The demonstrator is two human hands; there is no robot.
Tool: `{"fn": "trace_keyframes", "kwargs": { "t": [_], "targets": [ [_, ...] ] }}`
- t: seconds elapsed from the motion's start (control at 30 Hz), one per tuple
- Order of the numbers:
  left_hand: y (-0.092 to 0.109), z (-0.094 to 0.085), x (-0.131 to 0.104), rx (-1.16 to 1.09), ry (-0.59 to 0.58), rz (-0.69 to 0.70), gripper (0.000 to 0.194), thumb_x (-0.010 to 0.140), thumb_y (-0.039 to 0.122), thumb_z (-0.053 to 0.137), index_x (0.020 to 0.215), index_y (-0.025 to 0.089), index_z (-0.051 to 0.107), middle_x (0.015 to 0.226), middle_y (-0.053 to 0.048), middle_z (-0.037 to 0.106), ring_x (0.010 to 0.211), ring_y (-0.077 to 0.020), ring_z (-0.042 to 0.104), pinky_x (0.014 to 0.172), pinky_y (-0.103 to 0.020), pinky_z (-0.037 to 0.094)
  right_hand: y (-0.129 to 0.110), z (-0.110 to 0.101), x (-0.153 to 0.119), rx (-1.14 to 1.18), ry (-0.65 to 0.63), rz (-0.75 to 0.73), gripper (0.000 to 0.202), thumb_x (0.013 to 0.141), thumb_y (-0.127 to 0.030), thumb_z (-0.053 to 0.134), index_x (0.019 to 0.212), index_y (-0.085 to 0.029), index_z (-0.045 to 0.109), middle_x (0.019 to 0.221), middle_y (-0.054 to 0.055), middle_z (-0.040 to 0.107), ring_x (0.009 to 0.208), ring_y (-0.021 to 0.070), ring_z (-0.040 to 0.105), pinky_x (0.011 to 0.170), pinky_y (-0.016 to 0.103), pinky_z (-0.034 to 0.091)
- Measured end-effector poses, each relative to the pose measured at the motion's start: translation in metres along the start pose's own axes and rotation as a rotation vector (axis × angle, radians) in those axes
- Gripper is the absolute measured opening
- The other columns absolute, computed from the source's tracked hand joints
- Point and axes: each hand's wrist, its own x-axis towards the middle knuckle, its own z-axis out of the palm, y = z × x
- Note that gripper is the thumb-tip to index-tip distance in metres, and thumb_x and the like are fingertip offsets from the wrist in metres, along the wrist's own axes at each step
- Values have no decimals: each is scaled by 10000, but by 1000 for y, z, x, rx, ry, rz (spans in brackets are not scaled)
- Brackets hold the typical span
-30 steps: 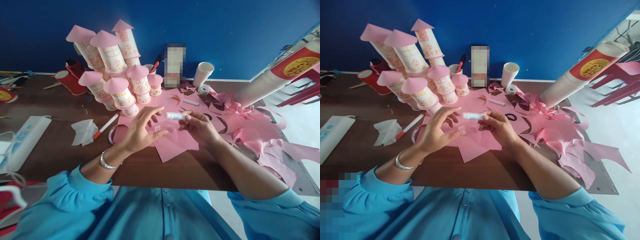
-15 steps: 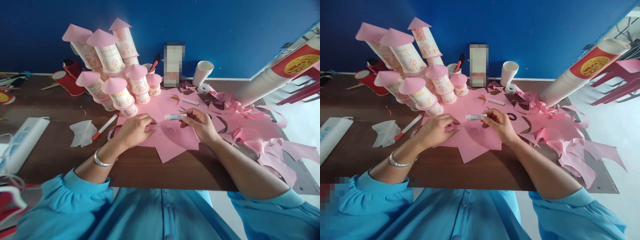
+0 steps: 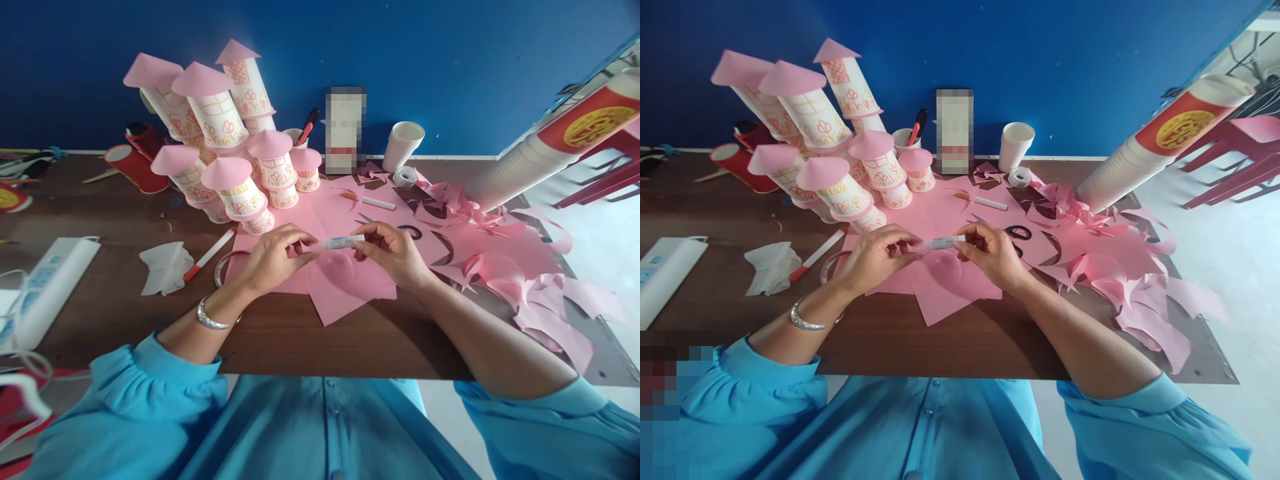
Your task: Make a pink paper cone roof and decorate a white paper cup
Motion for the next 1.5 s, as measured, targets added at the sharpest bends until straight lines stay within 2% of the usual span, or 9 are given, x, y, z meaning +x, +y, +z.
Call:
{"fn": "trace_keyframes", "kwargs": {
  "t": [0.27,0.53,0.63,0.77,0.9,1.0,1.2,1.3,1.5],
  "targets": [
    [8,-1,-2,-7,43,63,229,915,400,783,975,179,787,859,-55,780,683,-120,684,606,-228,545,0,2,-4,-164,22,-100,388,888,-598,773,954,-216,762,833,38,737,716,188,736,702,335,605],
    [11,5,-4,46,116,180,153,939,304,764,1015,173,748,871,-38,754,721,-110,679,660,-225,568,-1,7,-3,-76,-45,-1,388,888,-578,774,966,-198,747,784,35,756,707,194,749,701,323,616],
    [5,9,-4,54,118,146,358,928,345,775,1232,174,691,1015,-69,762,806,-134,700,687,-247,584,3,-1,1,-180,42,-74,322,927,-515,739,1027,-209,731,814,35,755,734,207,753,720,339,612],
    [-2,11,-8,195,-22,56,386,963,366,720,1291,174,658,1167,-114,747,987,-215,723,848,-365,622,19,-34,15,-672,354,-281,210,948,-285,649,1139,-230,718,993,71,775,804,235,728,750,381,588],
    [5,10,-11,350,-235,18,486,871,452,806,1253,178,683,1243,-136,715,1185,-342,660,1022,-528,571,35,-60,27,-1024,401,-329,250,876,-133,616,1071,-226,741,1083,108,768,1051,328,699,928,486,578],
    [12,12,-11,364,-298,-8,615,821,415,856,1329,157,625,1273,-150,701,1190,-360,644,1022,-544,561,33,-53,24,-1117,415,-418,290,908,-158,626,1167,-228,733,1270,139,709,1201,360,637,1014,530,545],
    [16,13,-11,321,-383,-69,501,842,321,832,1261,153,615,1034,-89,725,1004,-302,679,961,-498,570,16,-14,3,-1100,105,-474,230,1003,-348,652,1180,-223,727,1171,134,722,1112,331,646,974,500,553],
    [16,11,-12,355,-377,-90,494,847,378,818,1241,149,628,1159,-135,706,1115,-349,656,985,-532,559,10,-3,-5,-1136,-41,-415,302,974,-454,707,1130,-197,732,1175,143,706,1115,332,636,924,477,561],
    [20,11,-13,347,-373,-79,766,807,408,841,1430,138,487,1415,-191,617,1310,-404,569,1079,-591,506,-4,5,-14,-1274,-217,-253,438,817,-515,875,1054,-179,724,1145,131,682,1119,342,632,964,485,533]
  ]
}}
